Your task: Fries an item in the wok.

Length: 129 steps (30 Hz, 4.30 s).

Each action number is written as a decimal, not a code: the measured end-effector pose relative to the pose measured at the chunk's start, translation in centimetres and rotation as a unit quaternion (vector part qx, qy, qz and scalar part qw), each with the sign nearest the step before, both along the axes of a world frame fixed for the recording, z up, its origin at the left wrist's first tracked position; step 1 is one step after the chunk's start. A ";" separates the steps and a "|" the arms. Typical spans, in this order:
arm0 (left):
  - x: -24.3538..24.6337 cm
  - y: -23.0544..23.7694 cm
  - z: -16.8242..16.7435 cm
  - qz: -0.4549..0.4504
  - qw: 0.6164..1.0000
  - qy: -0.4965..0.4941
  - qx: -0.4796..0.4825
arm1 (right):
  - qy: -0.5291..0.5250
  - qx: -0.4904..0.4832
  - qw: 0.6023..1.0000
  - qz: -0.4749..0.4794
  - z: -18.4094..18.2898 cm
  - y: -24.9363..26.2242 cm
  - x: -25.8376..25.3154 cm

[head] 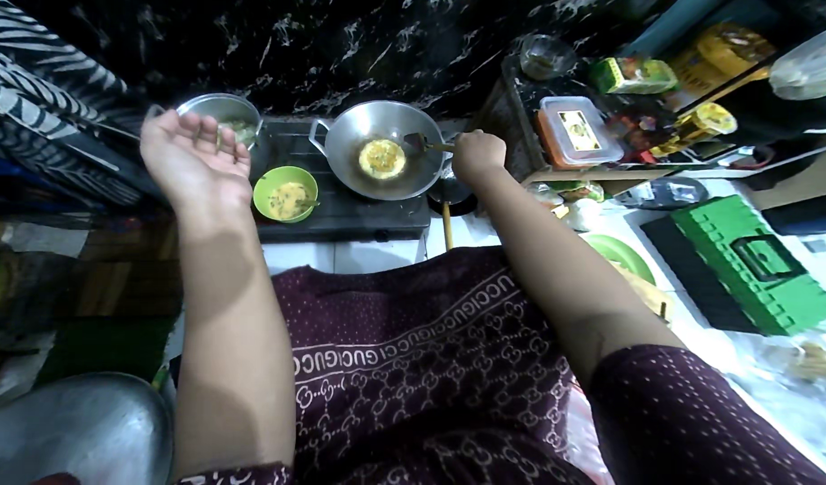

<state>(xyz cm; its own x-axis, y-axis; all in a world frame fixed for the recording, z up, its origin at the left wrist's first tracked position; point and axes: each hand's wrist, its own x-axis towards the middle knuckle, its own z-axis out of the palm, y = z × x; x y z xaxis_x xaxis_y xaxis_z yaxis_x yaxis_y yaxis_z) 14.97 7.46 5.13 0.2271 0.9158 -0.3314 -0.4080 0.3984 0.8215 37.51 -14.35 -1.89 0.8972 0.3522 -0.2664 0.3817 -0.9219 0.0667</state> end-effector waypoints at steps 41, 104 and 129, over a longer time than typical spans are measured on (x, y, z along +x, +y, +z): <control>0.0 0.5 0.0 -0.029 0.999 -0.014 -0.020 | 0.083 -0.064 0.994 0.023 1.0 5.1 -2.1; -0.1 0.5 0.2 -0.036 0.999 -0.026 -0.023 | 0.183 0.105 0.974 -0.083 -6.6 2.2 2.1; -6.9 3.5 -1.0 0.070 0.997 -0.023 0.013 | 0.061 0.086 0.988 -0.110 0.8 -3.6 -1.7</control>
